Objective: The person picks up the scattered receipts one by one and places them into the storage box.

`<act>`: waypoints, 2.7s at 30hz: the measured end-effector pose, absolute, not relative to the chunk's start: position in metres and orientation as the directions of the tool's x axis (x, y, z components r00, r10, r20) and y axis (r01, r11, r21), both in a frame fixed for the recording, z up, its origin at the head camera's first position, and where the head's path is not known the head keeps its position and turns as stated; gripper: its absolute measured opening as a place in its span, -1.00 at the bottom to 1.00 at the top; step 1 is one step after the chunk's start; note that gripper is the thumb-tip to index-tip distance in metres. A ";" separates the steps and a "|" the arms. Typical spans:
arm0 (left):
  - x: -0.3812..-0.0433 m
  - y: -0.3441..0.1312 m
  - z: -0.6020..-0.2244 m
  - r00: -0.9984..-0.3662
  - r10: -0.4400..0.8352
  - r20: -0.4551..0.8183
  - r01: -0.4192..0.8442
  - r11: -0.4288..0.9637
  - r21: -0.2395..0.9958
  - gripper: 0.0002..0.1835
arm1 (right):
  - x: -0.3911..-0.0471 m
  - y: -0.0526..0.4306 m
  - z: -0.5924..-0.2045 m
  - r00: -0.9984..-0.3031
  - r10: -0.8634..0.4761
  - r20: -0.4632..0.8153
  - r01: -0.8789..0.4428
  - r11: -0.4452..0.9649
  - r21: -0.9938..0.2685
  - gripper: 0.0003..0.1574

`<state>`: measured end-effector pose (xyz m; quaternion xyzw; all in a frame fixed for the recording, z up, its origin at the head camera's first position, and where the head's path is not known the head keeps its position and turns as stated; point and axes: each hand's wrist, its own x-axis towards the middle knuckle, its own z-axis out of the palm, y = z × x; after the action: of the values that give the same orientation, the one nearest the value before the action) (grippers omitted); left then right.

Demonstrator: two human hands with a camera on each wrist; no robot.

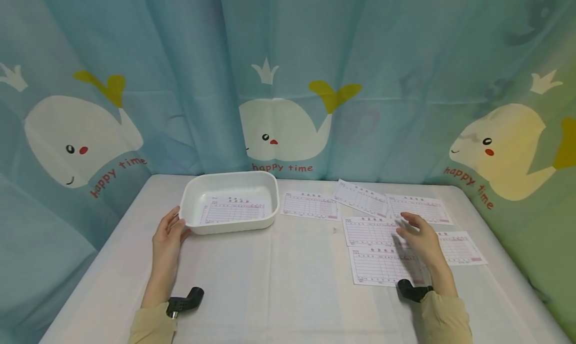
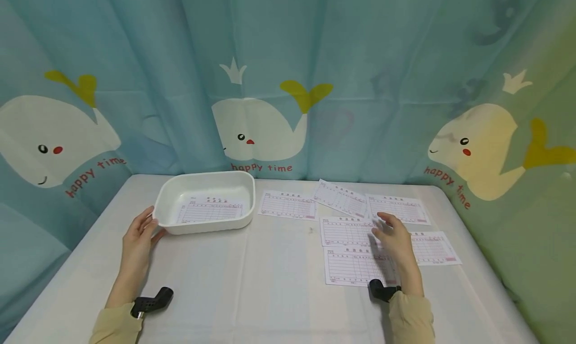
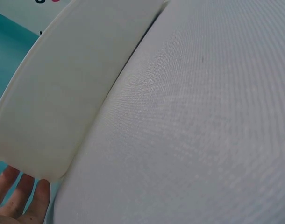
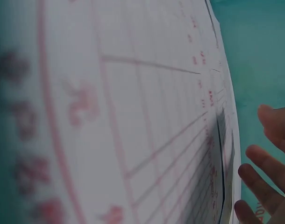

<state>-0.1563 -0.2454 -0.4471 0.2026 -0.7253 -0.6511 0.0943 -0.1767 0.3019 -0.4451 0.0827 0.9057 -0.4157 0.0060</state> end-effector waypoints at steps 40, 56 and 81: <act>-0.156 -0.243 -0.447 -0.904 -0.421 -0.078 -0.126 0.089 0.988 -0.48 | -0.180 0.286 -0.448 -0.998 0.055 -0.020 0.059 0.892 -0.447 -0.18; -0.157 -0.243 -0.449 -0.904 -0.420 -0.076 -0.126 0.092 0.988 -0.48 | -0.182 0.282 -0.446 -0.995 0.101 0.024 0.077 0.873 -0.482 -0.15; -0.157 -0.243 -0.447 -0.901 -0.424 -0.092 -0.149 0.104 0.983 -0.48 | -0.173 0.280 -0.428 -0.918 0.263 0.296 0.013 0.766 -0.642 -0.57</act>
<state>-0.1575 -0.2430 -0.4472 0.1951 -0.7352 -0.6402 0.1074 -0.1727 0.2803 -0.4278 0.0749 0.9207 -0.3336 -0.1880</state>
